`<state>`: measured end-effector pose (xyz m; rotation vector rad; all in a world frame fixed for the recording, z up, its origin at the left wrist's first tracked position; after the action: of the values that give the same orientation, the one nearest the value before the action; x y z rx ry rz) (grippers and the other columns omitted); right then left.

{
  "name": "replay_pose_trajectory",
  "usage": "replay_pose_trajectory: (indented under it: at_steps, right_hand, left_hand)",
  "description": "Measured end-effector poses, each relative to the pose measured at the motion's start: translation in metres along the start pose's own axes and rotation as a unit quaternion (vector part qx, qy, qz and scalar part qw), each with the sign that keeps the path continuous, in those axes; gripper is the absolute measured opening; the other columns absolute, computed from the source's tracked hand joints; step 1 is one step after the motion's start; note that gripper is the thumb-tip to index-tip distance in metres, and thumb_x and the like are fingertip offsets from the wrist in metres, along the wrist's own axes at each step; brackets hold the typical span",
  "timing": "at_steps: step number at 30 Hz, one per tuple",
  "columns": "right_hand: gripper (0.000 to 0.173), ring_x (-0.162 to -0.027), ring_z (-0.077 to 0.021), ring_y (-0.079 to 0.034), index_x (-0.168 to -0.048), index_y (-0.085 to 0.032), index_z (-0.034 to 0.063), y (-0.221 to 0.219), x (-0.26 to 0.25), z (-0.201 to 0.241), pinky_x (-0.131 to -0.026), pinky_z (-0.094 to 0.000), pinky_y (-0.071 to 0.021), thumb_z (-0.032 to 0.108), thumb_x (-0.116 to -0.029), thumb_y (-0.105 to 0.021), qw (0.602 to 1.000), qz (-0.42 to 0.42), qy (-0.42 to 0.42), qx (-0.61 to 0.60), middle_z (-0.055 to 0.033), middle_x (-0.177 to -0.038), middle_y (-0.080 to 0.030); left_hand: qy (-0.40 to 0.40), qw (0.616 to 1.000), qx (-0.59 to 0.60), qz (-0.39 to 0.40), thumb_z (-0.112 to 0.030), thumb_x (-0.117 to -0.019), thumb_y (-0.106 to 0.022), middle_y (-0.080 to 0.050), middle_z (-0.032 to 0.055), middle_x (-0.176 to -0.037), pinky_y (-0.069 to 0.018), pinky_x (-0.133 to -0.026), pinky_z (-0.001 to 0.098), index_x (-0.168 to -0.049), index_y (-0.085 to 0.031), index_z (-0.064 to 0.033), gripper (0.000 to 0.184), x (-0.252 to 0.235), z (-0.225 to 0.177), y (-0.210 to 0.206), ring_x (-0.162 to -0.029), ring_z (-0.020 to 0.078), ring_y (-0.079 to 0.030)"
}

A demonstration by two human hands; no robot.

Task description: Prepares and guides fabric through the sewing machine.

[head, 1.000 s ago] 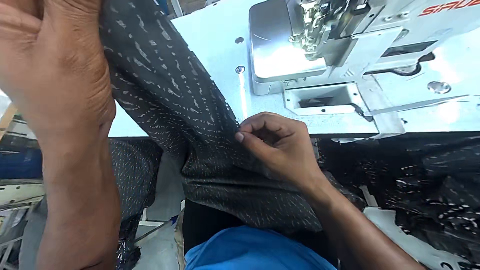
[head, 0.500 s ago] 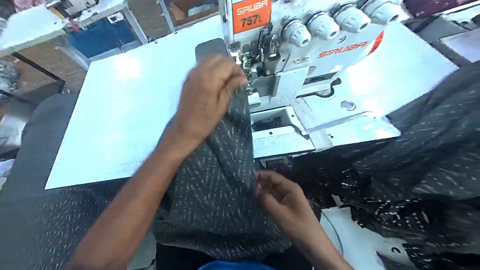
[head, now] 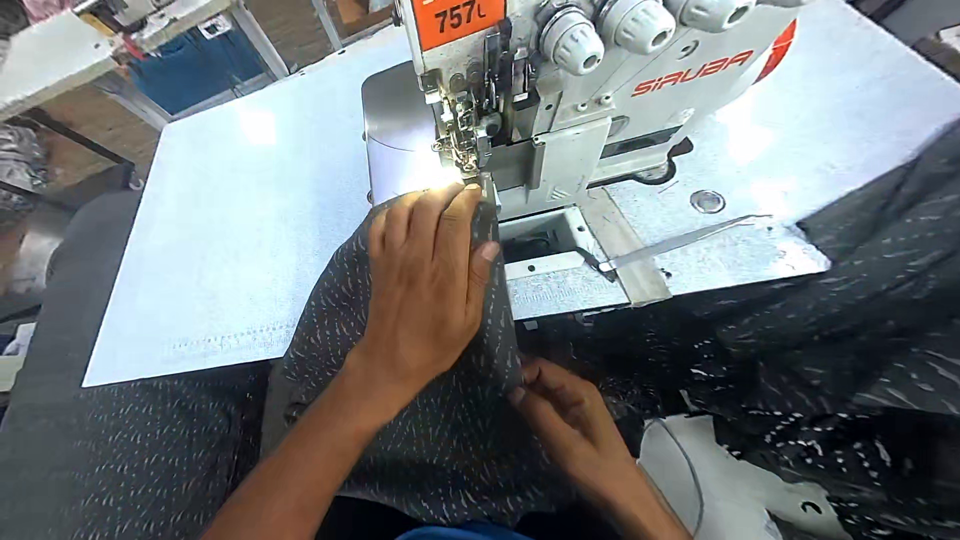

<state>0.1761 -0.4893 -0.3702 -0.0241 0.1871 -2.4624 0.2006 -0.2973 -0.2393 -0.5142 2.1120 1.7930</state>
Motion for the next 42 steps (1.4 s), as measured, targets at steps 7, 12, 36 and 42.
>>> replay_pose_trajectory:
  at_steps: [7,12,36,42]
  right_hand:
    - [0.012,-0.062,0.0025,-0.056,-0.097,-0.067,0.0136,0.004,0.000,0.010,-0.053,-0.0143,-0.0451,0.019,-0.1008,-0.057,1.000,0.012,0.018,0.002,0.0079,-0.073,-0.062]
    - [0.012,-0.061,0.0034,-0.055,-0.099,-0.067,0.0120,0.004,0.004,0.016,-0.053,-0.0137,-0.0450,0.016,-0.1014,-0.056,1.000,0.010,0.026,0.000,0.0079,-0.073,-0.062]
    - [0.019,-0.061,-0.0094,-0.060,-0.109,-0.069,0.0024,-0.012,-0.115,0.081,-0.053,-0.0236,-0.0510,0.006,-0.1017,-0.053,0.981,-0.174,0.090,-0.003,-0.0027,-0.078,-0.067]
    - [0.035,-0.056,-0.0050,-0.057,-0.135,-0.058,0.0113,0.002,-0.065,0.074,-0.047,-0.0205,-0.0499,0.025,-0.1018,-0.060,0.990,-0.052,0.088,0.098,0.0068,-0.076,-0.066]
  left_hand:
    - [0.001,1.000,0.022,0.013,-0.037,-0.1079,-0.040,-0.054,0.0079,-0.149,-0.0365,-0.110,0.0499,-0.138,-0.060,-0.0093,0.046,-0.001,0.005,0.003,-0.137,0.0281,-0.047]
    - [-0.001,0.999,0.010,0.048,-0.038,-0.1076,-0.038,-0.051,0.0076,-0.152,-0.0344,-0.112,0.0500,-0.141,-0.058,-0.0092,0.049,-0.004,0.004,0.006,-0.139,0.0283,-0.044]
    - [0.093,0.980,0.176,0.018,-0.035,-0.1061,-0.043,-0.061,0.0128,-0.135,-0.0496,-0.106,0.0393,-0.144,-0.046,-0.0034,0.049,-0.111,0.123,-0.017,-0.125,0.0163,-0.060]
    - [0.140,0.963,0.185,-0.139,-0.024,-0.1042,-0.058,-0.046,0.0078,-0.154,-0.0476,-0.110,0.0400,-0.149,-0.043,-0.0044,0.051,0.097,0.103,0.037,-0.138,0.0193,-0.050]
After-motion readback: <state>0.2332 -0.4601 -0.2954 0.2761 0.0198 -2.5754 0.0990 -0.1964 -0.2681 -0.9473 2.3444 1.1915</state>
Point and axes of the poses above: each hand's wrist, its own x-axis away from the middle knuckle, its own y-axis out of the back of the hand, z = x × y, the point moved 3 cm from there along -x, towards the middle knuckle
